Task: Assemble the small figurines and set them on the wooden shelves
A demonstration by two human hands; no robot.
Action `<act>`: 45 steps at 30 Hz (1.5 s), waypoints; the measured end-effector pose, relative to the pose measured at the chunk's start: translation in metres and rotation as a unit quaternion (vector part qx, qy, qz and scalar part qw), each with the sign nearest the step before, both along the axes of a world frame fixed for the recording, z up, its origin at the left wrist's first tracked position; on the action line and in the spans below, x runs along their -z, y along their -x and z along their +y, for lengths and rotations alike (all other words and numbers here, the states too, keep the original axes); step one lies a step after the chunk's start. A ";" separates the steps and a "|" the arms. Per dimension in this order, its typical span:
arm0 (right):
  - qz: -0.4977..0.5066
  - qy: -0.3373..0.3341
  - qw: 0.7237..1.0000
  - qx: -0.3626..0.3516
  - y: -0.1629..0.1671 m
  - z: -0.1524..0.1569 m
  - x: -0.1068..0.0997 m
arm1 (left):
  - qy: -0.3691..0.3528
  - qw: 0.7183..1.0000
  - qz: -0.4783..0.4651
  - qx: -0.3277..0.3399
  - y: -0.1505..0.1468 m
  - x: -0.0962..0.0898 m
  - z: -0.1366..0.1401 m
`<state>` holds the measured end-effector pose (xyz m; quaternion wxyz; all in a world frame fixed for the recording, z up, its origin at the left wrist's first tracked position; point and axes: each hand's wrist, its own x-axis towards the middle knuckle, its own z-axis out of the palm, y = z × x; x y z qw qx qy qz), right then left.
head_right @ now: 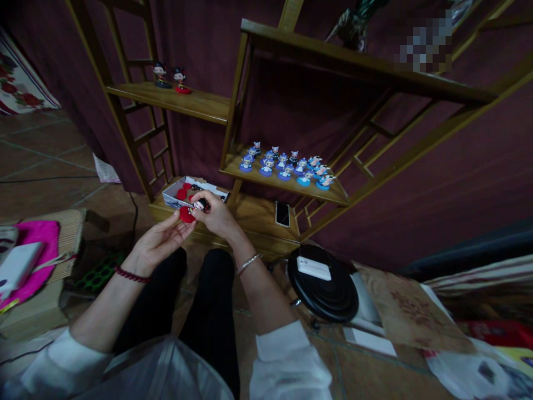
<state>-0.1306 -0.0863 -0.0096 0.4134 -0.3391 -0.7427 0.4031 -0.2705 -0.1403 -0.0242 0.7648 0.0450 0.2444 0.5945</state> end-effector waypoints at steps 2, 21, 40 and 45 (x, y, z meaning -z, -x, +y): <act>0.012 0.009 1.000 -0.011 0.000 -0.001 -0.002 | -0.002 1.000 0.007 -0.001 0.000 0.000 0.000; 0.034 0.078 0.995 -0.060 -0.013 -0.007 -0.010 | -0.016 0.999 0.033 0.017 -0.005 0.001 -0.004; -0.041 0.009 0.999 -0.028 -0.024 -0.010 -0.010 | -0.034 0.995 0.078 0.047 -0.010 0.006 -0.004; -0.061 -0.010 0.998 -0.024 -0.021 -0.012 -0.014 | -0.032 0.996 0.073 0.029 -0.010 0.006 -0.003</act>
